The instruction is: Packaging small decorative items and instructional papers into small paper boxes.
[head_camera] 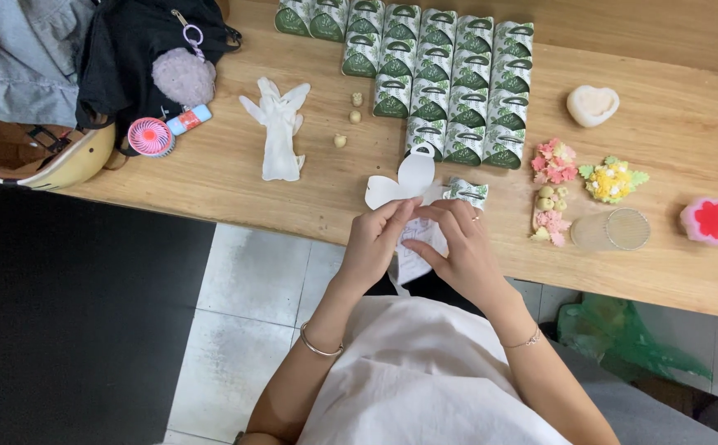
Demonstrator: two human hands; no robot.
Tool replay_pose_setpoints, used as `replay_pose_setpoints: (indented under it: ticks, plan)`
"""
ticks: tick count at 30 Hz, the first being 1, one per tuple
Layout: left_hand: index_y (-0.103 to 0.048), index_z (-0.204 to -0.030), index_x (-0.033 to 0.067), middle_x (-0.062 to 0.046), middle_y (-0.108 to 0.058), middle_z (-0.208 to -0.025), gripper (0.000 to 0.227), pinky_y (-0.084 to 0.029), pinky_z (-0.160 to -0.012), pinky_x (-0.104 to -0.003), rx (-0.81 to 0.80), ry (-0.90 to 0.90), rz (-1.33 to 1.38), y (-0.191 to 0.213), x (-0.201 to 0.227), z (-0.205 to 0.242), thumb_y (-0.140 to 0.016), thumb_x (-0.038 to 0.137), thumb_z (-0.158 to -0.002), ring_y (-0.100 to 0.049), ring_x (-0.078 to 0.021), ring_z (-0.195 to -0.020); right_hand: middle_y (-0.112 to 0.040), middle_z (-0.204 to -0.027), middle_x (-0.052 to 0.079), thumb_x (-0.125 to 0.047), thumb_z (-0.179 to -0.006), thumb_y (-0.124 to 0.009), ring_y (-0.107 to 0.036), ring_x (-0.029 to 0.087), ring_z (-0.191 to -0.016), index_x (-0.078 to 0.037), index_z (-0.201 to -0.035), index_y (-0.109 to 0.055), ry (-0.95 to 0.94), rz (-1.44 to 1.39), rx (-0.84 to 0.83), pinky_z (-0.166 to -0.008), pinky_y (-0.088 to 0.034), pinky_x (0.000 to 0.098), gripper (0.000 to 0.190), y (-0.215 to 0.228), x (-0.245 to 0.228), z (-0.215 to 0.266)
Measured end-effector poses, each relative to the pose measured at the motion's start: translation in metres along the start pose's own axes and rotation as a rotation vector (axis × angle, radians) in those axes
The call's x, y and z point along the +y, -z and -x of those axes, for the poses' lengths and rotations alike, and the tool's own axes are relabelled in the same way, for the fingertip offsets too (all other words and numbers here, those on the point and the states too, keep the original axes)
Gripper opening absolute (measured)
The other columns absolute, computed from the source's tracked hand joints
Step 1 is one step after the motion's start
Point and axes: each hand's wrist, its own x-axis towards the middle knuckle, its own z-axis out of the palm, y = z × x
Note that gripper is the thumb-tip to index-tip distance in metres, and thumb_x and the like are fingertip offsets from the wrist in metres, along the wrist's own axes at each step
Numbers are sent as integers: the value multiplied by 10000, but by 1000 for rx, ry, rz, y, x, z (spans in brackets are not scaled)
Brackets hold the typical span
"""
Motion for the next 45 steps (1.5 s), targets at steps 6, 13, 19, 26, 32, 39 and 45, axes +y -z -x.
replay_pose_setpoints:
  ticks: [6,13,19,26,32,39,45]
  plan:
    - [-707,-1250,25,-109,-802,-1025,357,-597,-744,-282,-49,65,-34,-2,3,3,-545,288,-1070,-776,-156,-926,-614,-945,48,-277,-744,-855,-576,290,-967,-138,-948,-708,-74,157,-200,-935,-395,451,287,-10,13,4]
    - [-664,-1340,84,-124,-717,-1271,309,-613,-866,-345,-16,-240,-262,4,7,4,-567,136,-1052,-756,-253,-1056,-727,-959,75,-213,-801,-802,-664,255,-879,-75,-1061,-698,-219,-114,-344,-923,-389,401,312,-14,14,-3]
    - [-660,-1356,85,-132,-658,-1414,297,-580,-1019,-365,-32,-287,-174,7,-9,0,-594,133,-1071,-686,-277,-1254,-751,-1060,93,-227,-786,-805,-677,259,-1052,-109,-1091,-720,-94,2,-420,-1058,-270,538,338,-30,32,-7]
    - [-213,-1647,60,-188,-417,-1633,1083,-320,-1240,-458,-394,-133,-25,54,-17,-23,-865,325,-824,-413,-336,-1512,-746,-1214,80,-174,-900,-708,-590,262,-1308,-151,-1080,-716,-8,-275,-656,-1213,-109,625,181,-27,52,-40]
    - [-141,-1674,80,-163,-485,-1574,1212,-378,-1225,-441,-619,117,240,87,-48,-46,-909,293,-761,-490,-270,-1462,-762,-1162,50,-195,-962,-677,-571,260,-1371,-153,-1091,-717,136,-390,-937,-1238,-49,633,141,-37,70,-80]
    - [-170,-1655,75,-167,-429,-1608,1122,-325,-1219,-408,-430,231,203,107,-66,-55,-846,246,-775,-401,-279,-1508,-729,-1188,54,-92,-914,-704,-678,173,-1189,-92,-1164,-676,-103,-656,-981,-1052,-524,454,252,-66,113,-170]
    - [-216,-1591,69,-174,-392,-1593,1045,-299,-1208,-397,-235,347,21,114,-89,-45,-822,290,-769,-357,-286,-1502,-761,-1088,30,-41,-919,-680,-721,152,-1074,-108,-1167,-659,-355,-190,-303,-928,-557,378,257,-168,195,-235]
